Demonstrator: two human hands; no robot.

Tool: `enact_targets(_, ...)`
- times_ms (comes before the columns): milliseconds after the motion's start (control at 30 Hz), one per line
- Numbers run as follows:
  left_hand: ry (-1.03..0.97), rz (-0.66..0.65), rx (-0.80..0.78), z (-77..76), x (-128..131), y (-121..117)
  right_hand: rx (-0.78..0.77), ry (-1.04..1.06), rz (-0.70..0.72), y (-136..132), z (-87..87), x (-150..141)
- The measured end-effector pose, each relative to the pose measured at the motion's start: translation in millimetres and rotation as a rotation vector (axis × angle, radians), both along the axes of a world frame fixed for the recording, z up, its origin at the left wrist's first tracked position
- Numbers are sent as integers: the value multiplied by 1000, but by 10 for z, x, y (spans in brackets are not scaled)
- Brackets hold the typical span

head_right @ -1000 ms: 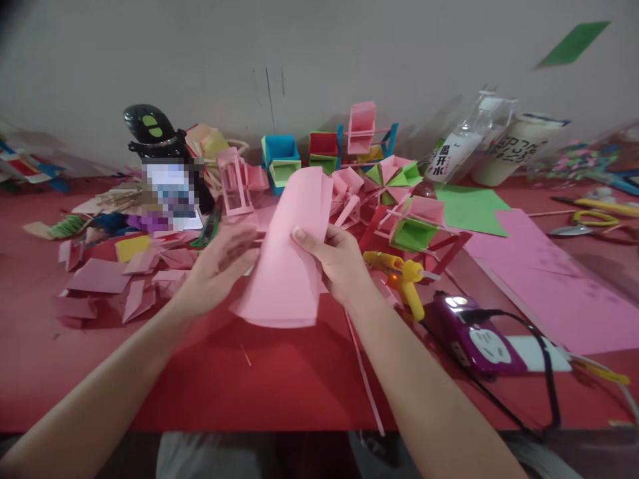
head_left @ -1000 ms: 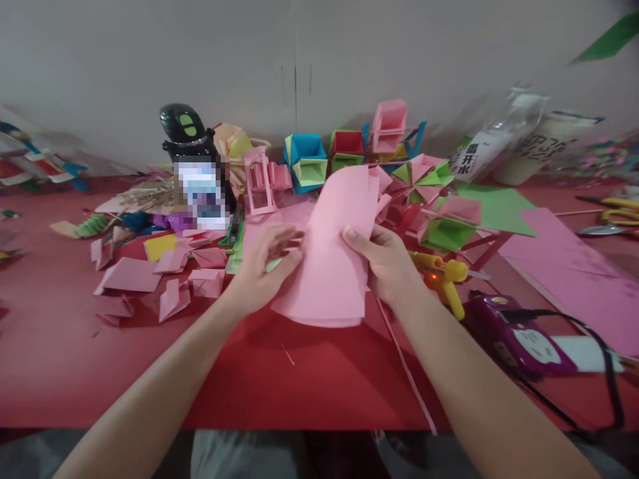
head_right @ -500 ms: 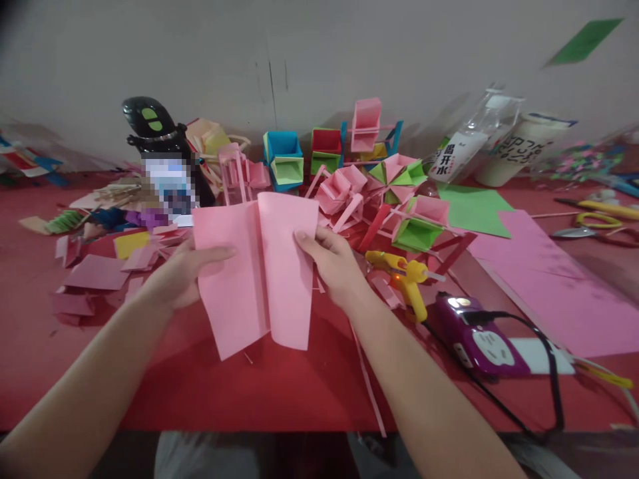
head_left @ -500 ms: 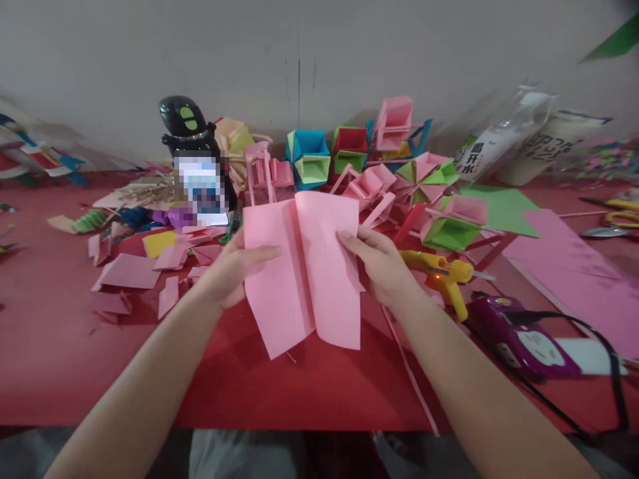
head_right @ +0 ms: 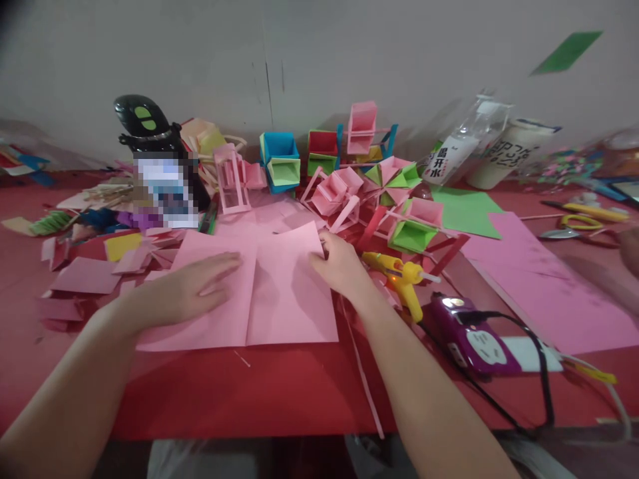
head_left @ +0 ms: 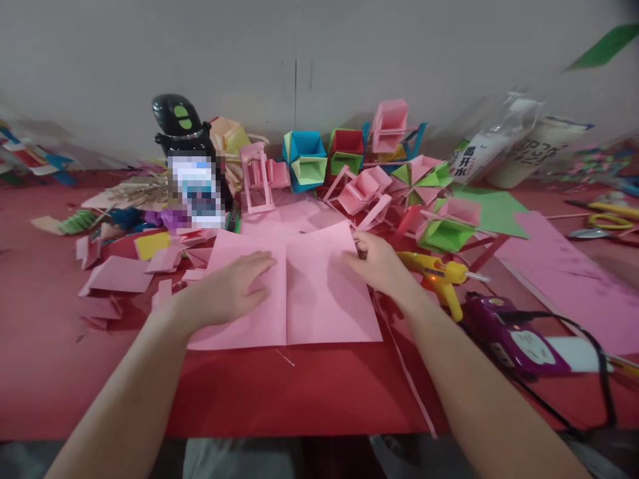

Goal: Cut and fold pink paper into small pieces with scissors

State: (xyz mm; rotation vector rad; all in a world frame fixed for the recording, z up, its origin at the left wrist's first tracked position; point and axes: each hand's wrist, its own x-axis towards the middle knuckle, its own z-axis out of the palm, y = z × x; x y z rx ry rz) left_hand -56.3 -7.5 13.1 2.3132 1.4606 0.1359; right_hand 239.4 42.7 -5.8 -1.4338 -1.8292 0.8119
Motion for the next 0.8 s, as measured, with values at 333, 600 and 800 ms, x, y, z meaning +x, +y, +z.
enact_targets(333, 57, 26, 222, -185, 153, 224, 13, -225, -68, 17, 3, 10)
enact_targets(600, 153, 27, 209, -413, 327, 321, 75, -376, -100, 1, 40, -3)
enact_targets(800, 154, 44, 205, -420, 292, 382, 31, -519, -80, -11, 47, -4)
